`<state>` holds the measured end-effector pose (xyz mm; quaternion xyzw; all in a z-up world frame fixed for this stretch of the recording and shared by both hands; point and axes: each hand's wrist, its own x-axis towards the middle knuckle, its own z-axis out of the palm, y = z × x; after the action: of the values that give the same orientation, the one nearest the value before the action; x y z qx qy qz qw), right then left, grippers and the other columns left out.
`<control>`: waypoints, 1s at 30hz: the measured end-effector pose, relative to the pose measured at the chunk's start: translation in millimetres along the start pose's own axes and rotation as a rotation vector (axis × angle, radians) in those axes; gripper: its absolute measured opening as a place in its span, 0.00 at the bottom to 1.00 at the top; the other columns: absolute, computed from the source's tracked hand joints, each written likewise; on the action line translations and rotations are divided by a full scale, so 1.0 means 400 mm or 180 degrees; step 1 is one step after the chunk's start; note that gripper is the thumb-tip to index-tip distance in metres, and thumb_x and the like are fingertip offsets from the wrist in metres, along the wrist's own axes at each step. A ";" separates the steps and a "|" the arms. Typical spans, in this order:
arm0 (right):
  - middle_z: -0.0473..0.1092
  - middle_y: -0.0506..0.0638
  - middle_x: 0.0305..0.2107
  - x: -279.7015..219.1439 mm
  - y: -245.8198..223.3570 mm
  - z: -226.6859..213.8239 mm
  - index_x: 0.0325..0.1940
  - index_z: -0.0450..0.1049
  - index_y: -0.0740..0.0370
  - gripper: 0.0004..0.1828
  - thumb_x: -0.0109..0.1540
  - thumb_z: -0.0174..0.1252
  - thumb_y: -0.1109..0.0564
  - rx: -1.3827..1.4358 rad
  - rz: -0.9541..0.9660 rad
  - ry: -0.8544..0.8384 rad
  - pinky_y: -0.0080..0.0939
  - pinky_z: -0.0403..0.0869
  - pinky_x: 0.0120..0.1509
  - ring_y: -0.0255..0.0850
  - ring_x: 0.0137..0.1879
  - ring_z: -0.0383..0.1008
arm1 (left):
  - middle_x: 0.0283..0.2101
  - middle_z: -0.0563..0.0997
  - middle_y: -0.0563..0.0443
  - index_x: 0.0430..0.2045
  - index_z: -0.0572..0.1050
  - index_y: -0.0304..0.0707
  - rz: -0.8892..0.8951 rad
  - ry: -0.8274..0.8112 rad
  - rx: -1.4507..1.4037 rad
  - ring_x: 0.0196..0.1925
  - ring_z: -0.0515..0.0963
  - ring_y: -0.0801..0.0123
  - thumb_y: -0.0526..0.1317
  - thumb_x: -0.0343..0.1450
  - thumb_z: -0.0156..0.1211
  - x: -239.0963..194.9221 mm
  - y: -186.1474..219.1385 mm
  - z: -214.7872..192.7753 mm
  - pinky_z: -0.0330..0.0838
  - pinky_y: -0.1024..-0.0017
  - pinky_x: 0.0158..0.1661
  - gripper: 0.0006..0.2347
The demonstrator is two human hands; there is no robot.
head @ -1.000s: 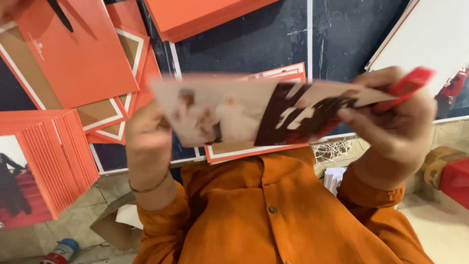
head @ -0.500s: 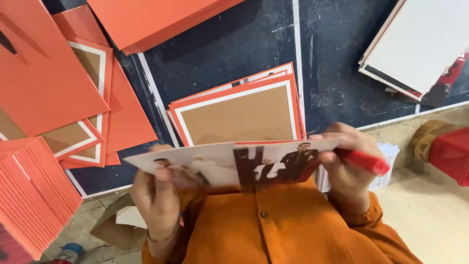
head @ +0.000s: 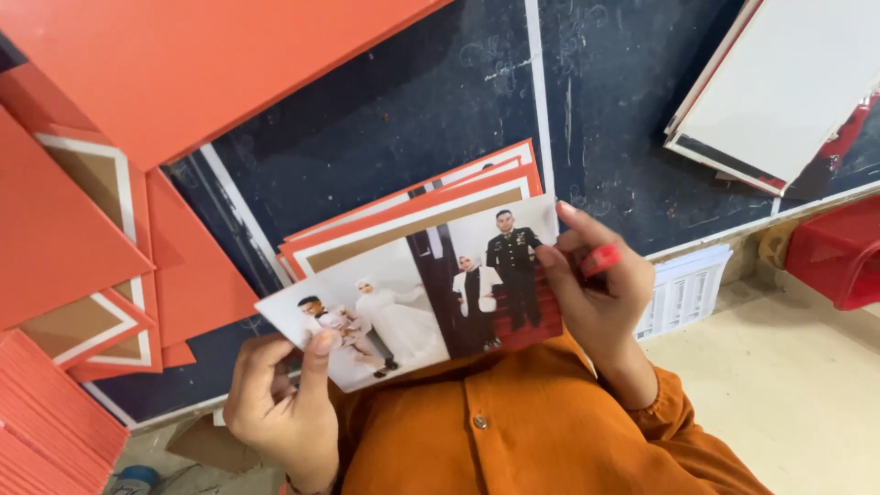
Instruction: The person assembles orange cards by inserting printed inserts into the card sleeves. They open the cards to reveal photos and text, then close them and place them in a stack.
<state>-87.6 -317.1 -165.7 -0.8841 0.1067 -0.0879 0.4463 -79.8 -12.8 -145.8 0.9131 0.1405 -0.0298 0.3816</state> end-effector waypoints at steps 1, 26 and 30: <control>0.72 0.50 0.30 0.006 0.003 0.004 0.67 0.73 0.72 0.20 0.71 0.66 0.65 -0.0009 0.0006 0.0005 0.32 0.72 0.40 0.33 0.32 0.70 | 0.32 0.79 0.47 0.30 0.78 0.31 0.0002 -0.0011 -0.0005 0.26 0.60 0.72 0.40 0.75 0.74 0.005 0.001 0.006 0.53 0.71 0.28 0.11; 0.70 0.55 0.34 0.029 0.013 0.028 0.69 0.76 0.68 0.18 0.73 0.65 0.67 -0.0844 -0.0273 -0.0404 0.37 0.68 0.39 0.40 0.33 0.65 | 0.31 0.77 0.47 0.35 0.80 0.27 -0.0858 0.0331 -0.0158 0.27 0.62 0.74 0.36 0.72 0.79 -0.019 -0.009 0.060 0.57 0.74 0.31 0.11; 0.70 0.55 0.34 0.030 0.012 0.027 0.69 0.76 0.68 0.19 0.73 0.65 0.68 -0.0834 -0.0247 -0.0420 0.37 0.69 0.40 0.40 0.33 0.67 | 0.31 0.78 0.47 0.35 0.81 0.28 -0.0855 0.0355 -0.0171 0.28 0.64 0.74 0.38 0.73 0.78 -0.021 -0.015 0.064 0.59 0.74 0.31 0.11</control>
<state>-73.8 -314.7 -175.3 -0.9422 0.0533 -0.0321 0.3293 -88.1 -29.0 -166.7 0.8758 0.2831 -0.0261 0.3901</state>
